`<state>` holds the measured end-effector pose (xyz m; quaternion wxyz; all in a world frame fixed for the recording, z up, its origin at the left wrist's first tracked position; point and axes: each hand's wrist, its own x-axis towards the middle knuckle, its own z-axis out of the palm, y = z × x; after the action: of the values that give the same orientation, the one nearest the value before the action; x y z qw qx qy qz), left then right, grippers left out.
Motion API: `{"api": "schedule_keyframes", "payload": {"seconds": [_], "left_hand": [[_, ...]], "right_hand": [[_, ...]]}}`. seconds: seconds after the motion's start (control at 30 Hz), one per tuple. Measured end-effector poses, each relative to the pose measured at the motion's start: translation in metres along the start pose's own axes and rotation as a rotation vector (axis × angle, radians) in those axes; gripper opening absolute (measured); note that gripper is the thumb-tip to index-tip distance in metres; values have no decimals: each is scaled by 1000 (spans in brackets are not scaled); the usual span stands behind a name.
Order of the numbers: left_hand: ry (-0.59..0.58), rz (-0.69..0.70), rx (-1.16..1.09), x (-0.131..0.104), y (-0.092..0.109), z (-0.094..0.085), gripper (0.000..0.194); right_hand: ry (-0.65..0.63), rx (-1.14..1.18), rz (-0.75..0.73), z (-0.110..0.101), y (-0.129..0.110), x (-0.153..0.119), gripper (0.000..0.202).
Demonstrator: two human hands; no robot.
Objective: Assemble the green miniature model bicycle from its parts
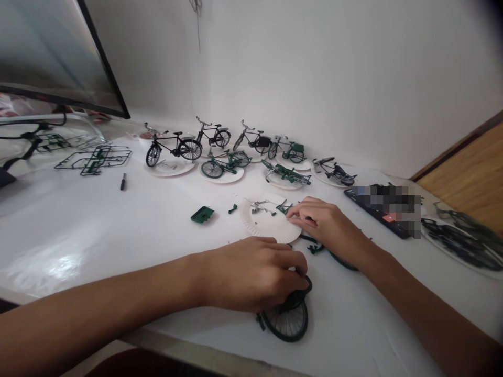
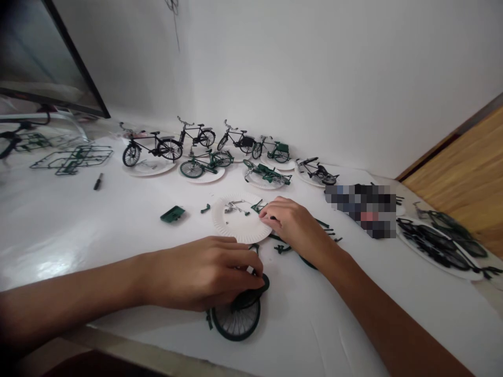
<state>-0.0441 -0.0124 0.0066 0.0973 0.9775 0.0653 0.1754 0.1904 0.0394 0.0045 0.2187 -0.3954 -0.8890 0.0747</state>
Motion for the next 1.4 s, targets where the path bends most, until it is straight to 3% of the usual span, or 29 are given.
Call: {"api": "schedule_keyframes", "payload": {"seconds": [0.2,1.1,1.4], "left_hand": [[0,-2,1,-1,-1,0,23],[-64,-12,7,-1,0,-4,31],[-66,-8,11,-1,-1,-5,31]], "right_hand": [[-33,-99,-140,4,3,1,21],[-76,-11,-18,-4,15,-4,15],[-122,-55,-90,-10,9,-8,19]]}}
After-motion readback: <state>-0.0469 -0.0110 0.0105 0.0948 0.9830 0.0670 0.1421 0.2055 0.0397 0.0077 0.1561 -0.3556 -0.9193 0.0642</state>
